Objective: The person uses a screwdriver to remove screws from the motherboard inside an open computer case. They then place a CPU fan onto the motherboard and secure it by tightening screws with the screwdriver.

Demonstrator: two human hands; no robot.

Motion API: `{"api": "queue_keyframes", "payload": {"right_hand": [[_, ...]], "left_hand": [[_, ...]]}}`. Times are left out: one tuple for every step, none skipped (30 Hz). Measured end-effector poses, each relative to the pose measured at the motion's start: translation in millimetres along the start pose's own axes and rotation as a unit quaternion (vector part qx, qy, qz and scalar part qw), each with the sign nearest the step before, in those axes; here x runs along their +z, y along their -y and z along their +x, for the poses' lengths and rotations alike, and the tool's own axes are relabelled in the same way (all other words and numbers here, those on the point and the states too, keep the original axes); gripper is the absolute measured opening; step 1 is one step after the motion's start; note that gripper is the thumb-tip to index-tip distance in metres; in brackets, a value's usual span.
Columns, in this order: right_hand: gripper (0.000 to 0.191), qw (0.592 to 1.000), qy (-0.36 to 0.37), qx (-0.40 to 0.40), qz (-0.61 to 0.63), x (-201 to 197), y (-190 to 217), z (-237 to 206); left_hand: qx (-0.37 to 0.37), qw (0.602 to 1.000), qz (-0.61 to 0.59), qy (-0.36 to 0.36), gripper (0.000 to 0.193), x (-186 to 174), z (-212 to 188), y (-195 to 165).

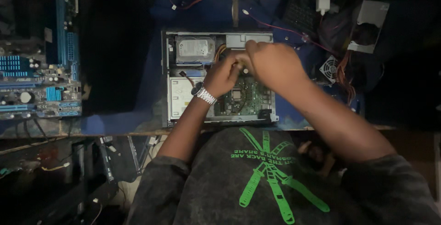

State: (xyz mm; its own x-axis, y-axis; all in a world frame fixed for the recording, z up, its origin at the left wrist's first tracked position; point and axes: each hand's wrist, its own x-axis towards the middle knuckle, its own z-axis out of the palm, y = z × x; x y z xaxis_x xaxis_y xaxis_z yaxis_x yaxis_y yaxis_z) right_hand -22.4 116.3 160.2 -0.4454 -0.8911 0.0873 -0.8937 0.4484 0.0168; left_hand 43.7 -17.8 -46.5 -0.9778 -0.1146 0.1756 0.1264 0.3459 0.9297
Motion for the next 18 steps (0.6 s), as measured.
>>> {"api": "queue_keyframes", "payload": {"right_hand": [[0.038, 0.994, 0.083, 0.054, -0.041, 3.9, 4.7, 4.2], [0.050, 0.977, 0.164, 0.107, -0.080, 5.8, 8.1, 6.4], [0.052, 0.973, 0.179, 0.124, -0.075, 5.1, 8.6, 5.3], [0.055, 0.968, 0.194, 0.140, -0.071, 3.6, 8.0, 3.7], [0.057, 0.964, 0.207, 0.154, -0.066, 2.1, 7.3, 2.8], [0.047, 0.995, 0.081, 0.063, -0.010, -0.1, 6.2, 0.1], [0.037, 0.997, -0.045, -0.030, 0.047, -3.2, 4.2, -6.1], [0.027, 0.972, -0.171, -0.122, 0.103, -5.2, 2.4, -11.4], [0.027, 0.975, -0.171, -0.105, 0.094, -5.5, 1.4, -14.4], [0.027, 0.978, -0.171, -0.088, 0.085, -4.1, 1.5, -16.6], [0.027, 0.980, -0.170, -0.072, 0.076, -0.8, 2.9, -17.3], [0.036, 0.993, -0.113, -0.007, 0.040, 4.1, 4.9, -15.2], [0.045, 0.997, -0.055, 0.059, 0.003, 9.4, 6.0, -11.2], [0.056, 0.992, 0.004, 0.125, -0.033, 13.2, 5.7, -8.2], [0.057, 0.988, 0.035, 0.143, -0.047, 15.9, 4.5, -5.8], [0.058, 0.982, 0.069, 0.164, -0.060, 18.1, 3.9, -4.0], [0.059, 0.975, 0.102, 0.183, -0.072, 19.1, 3.5, -4.6], [0.052, 0.988, 0.046, 0.141, -0.038, 18.3, 2.1, -7.6]], "left_hand": [[0.030, 0.999, 0.029, -0.020, 0.030, 2.0, -0.2, -1.4], [0.059, 0.996, 0.059, -0.041, 0.031, 4.6, -0.9, -3.7], [0.087, 0.990, 0.089, -0.060, 0.033, 7.7, -1.9, -6.6], [0.076, 0.990, 0.098, -0.072, 0.033, 10.8, -2.2, -9.7], [0.065, 0.988, 0.110, -0.085, 0.033, 12.3, -2.0, -12.7], [0.053, 0.986, 0.121, -0.097, 0.033, 11.7, -2.5, -15.5], [0.038, 0.992, 0.081, -0.089, 0.040, 9.3, -4.8, -17.9], [0.023, 0.996, 0.042, -0.081, 0.046, 5.1, -6.8, -19.7], [0.010, 0.997, 0.003, -0.073, 0.053, 0.0, -6.8, -21.6], [0.020, 0.998, -0.018, -0.052, 0.047, -3.3, -6.0, -24.0], [0.029, 0.998, -0.038, -0.032, 0.040, -5.9, -6.0, -26.6], [0.036, 0.998, -0.058, -0.011, 0.034, -7.5, -7.1, -29.3], [0.047, 0.998, -0.012, -0.035, 0.036, -6.9, -7.3, -32.2], [0.056, 0.996, 0.032, -0.058, 0.037, -3.3, -7.3, -35.6], [0.065, 0.992, 0.076, -0.080, 0.039, 1.7, -8.7, -39.0], [0.075, 0.989, 0.075, -0.102, 0.036, 7.0, -9.6, -41.5], [0.085, 0.986, 0.073, -0.124, 0.032, 11.8, -8.7, -43.2], [0.098, 0.981, 0.073, -0.149, 0.029, 14.1, -8.0, -43.7]]}}
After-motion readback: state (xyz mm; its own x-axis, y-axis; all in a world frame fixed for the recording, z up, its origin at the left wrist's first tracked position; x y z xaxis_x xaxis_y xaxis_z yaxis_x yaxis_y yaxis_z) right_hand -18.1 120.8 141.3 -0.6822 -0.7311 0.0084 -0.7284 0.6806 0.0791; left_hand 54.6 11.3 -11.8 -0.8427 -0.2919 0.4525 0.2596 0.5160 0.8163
